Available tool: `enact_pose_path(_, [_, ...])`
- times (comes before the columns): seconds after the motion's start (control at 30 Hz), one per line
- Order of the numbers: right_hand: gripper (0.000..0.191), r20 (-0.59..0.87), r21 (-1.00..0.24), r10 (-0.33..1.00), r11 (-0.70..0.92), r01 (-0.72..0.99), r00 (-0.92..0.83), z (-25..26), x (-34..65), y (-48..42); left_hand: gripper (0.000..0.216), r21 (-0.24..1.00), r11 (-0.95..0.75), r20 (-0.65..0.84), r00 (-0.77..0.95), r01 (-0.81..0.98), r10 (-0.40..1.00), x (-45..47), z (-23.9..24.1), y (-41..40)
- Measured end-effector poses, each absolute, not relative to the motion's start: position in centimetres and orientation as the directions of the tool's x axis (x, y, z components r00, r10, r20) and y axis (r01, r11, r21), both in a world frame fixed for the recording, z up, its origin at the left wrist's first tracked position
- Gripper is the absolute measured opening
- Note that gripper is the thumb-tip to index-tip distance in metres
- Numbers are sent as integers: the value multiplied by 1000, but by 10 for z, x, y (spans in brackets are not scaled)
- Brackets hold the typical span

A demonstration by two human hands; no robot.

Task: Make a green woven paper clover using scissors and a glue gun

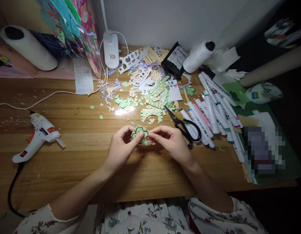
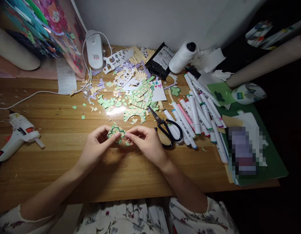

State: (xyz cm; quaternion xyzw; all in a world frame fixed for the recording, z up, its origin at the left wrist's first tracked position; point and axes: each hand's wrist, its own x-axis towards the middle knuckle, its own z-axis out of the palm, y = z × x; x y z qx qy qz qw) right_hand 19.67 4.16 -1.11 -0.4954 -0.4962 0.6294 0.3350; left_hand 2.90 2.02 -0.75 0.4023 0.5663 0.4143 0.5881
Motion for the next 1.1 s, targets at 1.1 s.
enact_pose_path(1.1, [16,156,-861,928,296,413,-339,-3,211,45,23,850,508,-486,165,-138,858,23,-10,25])
